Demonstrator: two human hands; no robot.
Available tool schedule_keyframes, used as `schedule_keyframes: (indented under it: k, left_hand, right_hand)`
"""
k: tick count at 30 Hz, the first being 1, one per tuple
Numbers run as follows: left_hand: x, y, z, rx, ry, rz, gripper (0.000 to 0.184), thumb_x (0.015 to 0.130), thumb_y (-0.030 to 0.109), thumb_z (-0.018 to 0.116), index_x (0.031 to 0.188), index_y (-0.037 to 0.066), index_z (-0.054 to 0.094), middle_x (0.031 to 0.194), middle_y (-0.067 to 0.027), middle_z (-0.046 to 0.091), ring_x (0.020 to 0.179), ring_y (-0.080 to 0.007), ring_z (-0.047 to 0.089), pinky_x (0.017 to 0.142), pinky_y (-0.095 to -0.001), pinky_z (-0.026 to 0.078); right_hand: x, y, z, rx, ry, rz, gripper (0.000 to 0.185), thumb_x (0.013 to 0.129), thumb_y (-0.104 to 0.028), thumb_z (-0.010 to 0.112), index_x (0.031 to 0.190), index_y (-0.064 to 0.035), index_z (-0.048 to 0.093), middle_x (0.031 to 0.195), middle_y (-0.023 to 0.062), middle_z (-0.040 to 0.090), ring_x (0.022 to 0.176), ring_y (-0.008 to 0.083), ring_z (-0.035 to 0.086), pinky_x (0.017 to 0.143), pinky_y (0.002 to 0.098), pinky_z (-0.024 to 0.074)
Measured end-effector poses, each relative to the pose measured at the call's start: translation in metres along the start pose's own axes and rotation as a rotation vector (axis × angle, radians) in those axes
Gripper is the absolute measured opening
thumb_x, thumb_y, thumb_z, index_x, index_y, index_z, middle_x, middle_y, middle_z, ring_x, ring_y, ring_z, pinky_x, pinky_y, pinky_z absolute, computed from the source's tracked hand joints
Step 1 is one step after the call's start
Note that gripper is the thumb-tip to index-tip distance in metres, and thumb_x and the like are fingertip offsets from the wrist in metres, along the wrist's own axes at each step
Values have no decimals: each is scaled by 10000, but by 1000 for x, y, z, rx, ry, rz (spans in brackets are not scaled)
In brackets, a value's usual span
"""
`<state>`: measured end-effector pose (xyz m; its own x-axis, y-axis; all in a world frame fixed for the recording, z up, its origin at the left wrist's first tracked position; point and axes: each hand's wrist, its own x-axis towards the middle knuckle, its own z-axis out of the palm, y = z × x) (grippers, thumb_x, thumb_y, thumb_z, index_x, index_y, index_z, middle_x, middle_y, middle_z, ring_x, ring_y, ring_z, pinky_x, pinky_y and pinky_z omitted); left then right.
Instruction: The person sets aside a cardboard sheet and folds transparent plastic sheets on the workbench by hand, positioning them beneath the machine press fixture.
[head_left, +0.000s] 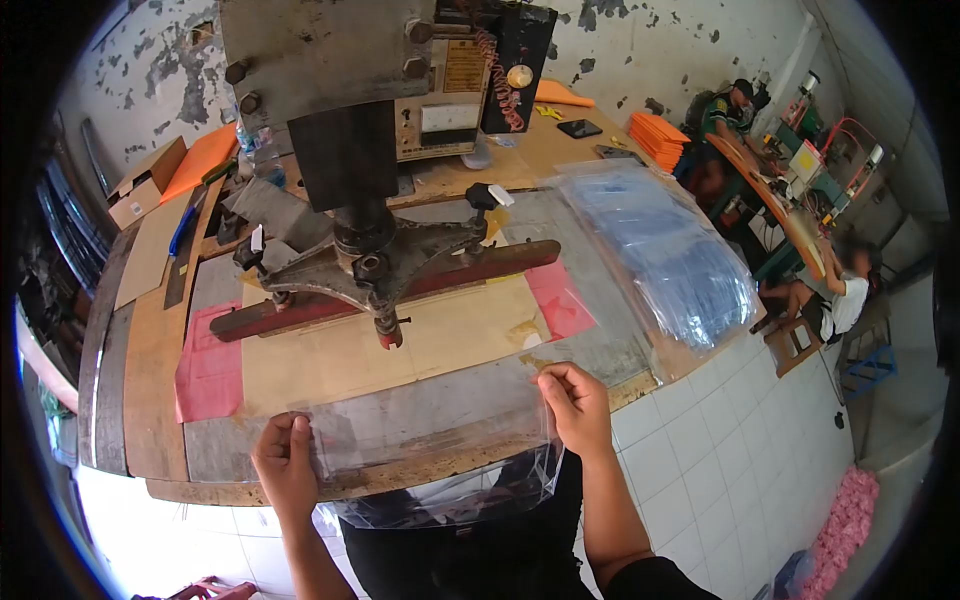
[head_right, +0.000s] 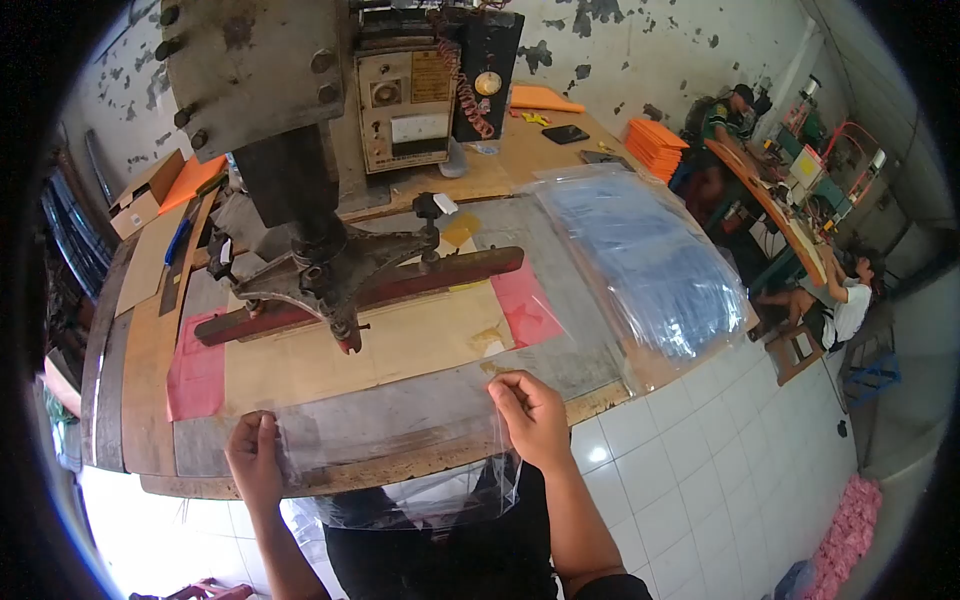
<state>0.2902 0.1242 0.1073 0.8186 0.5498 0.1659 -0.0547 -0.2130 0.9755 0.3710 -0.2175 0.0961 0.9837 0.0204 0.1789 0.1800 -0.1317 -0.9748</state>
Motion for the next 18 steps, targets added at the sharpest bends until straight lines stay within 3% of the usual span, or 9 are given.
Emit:
schedule_keyframes:
  k: [5, 7, 13, 18]
  left_hand:
    - [1, -3, -4, 22, -4, 45, 178, 1029, 138, 629, 945, -17, 657, 726, 34, 609, 675, -28, 502, 623, -206, 370]
    - [-1, 4, -1, 21, -41, 8, 183, 1036, 164, 611, 955, 4, 648, 731, 58, 541, 685, -11, 430, 622, -207, 320]
    - [-1, 4, -5, 0, -84, -41, 197, 1044, 184, 608, 946, 16, 642, 651, 98, 483, 586, 6, 375, 544, -194, 253]
    - [0, 0, -6, -34, -116, -48, 186, 1031, 147, 620, 962, -17, 670, 619, 74, 520, 545, 3, 396, 505, -205, 284]
  right_hand:
    - [0, -4, 1, 140, -103, -58, 135, 997, -137, 665, 986, -4, 687, 757, -24, 640, 635, 9, 498, 578, 193, 386]
    - [0, -9, -5, 87, -156, 54, 136, 1001, -140, 664, 982, -7, 682, 795, 0, 669, 668, 16, 527, 603, 193, 404]
    - [-1, -5, -7, 119, -136, 66, 162, 1023, -146, 634, 967, 0, 675, 810, 11, 683, 710, 29, 564, 638, 200, 431]
    - [-2, -2, -3, 132, -72, 22, 179, 1030, -153, 621, 953, 2, 669, 816, 12, 679, 730, 55, 601, 674, 218, 457]
